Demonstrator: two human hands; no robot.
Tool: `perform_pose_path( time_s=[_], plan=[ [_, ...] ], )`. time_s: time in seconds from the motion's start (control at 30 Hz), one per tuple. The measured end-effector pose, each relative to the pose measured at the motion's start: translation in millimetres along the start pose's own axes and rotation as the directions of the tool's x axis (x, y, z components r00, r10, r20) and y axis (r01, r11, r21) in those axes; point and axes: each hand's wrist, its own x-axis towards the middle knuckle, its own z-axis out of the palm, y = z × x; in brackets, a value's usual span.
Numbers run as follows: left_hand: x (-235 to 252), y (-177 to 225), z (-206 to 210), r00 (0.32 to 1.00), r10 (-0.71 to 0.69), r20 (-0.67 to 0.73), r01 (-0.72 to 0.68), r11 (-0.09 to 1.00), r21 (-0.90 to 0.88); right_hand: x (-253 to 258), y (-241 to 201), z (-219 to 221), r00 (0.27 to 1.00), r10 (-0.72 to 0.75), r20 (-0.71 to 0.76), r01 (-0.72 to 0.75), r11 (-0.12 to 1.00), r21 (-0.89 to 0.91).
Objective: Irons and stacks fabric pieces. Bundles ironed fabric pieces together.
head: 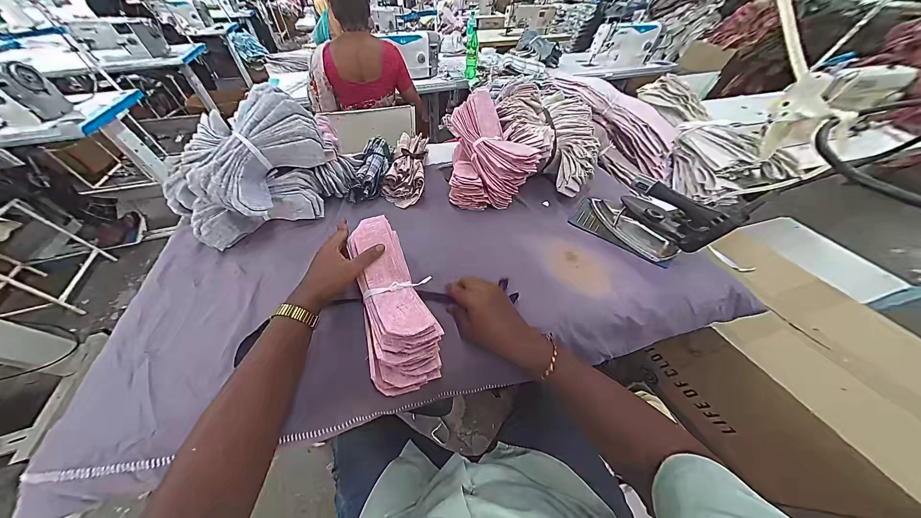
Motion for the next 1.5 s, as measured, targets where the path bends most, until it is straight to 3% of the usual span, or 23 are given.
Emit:
perform_pose_path(
  time_s=[0.1,0.17,0.27,0.33,0.4,0.47,0.57,0.7,0.8,0.93,1.1,1.2,1.43,1.5],
  plan=[
    [8.6,-10.1,11.0,0.997,0.072,0.009,-0.071,0.992,-0.1,-23.4,-7.6,-24.3,0.977,-0.157,0.143,0.126,0.97,0.209],
    [8.8,-15.0,15.0,0.994,0.109,-0.005,-0.109,0.988,-0.111,-19.4,1.0,-48.4,0.965,-0.235,0.117,0.19,0.933,0.305],
    [7.8,-18.5,14.7,0.99,0.142,0.003,-0.14,0.981,-0.131,23.4,33.8,-88.2,0.982,-0.087,-0.166,0.122,0.97,0.211],
    [5.8,-20.0,12.0,0.984,0.177,0.008,-0.175,0.975,-0.135,76.9,76.1,-102.6,0.904,-0.001,-0.429,0.002,1.0,0.001],
    [5.3,-23.5,10.0,0.975,0.223,0.011,-0.22,0.966,-0.137,133.4,128.4,-111.8,0.858,0.076,-0.507,-0.161,0.979,-0.126],
    [5.5,-26.3,10.0,0.969,0.248,0.011,-0.243,0.957,-0.158,177.8,170.4,-116.4,0.858,0.175,-0.483,-0.299,0.935,-0.192],
    [6.1,-27.4,9.4,0.965,0.263,0.014,-0.256,0.949,-0.183,216.4,199.1,-116.9,0.853,0.417,-0.313,-0.488,0.85,-0.197],
    [7.3,-27.9,4.8,0.967,0.252,0.024,-0.248,0.961,-0.124,234.6,211.6,-100.4,0.822,0.529,-0.211,-0.564,0.807,-0.174],
    [9.4,-29.8,3.0,0.968,0.246,0.047,-0.238,0.962,-0.134,231.2,204.7,-96.1,0.805,0.555,-0.207,-0.585,0.8,-0.131],
    [11.0,-29.2,2.0,0.973,0.222,0.067,-0.213,0.969,-0.128,207.7,169.6,-111.8,0.732,0.566,-0.379,-0.631,0.773,-0.063],
    [5.9,-28.0,2.1,0.983,0.166,0.081,-0.155,0.98,-0.123,130.2,111.0,-133.4,0.794,0.391,-0.465,-0.434,0.901,0.016],
    [5.7,-25.1,2.0,0.98,0.179,0.088,-0.163,0.973,-0.163,70.0,65.7,-134.8,0.873,0.278,-0.4,-0.264,0.96,0.093],
    [3.4,-21.7,0.1,0.96,0.244,0.136,-0.225,0.964,-0.141,-7.9,-35.5,-70.9,0.976,0.185,-0.12,-0.191,0.981,-0.043],
    [1.1,-21.3,1.2,0.962,0.247,0.119,-0.228,0.962,-0.153,-15.5,-53.5,-53.2,0.98,0.151,-0.126,-0.162,0.984,-0.079]
  ],
)
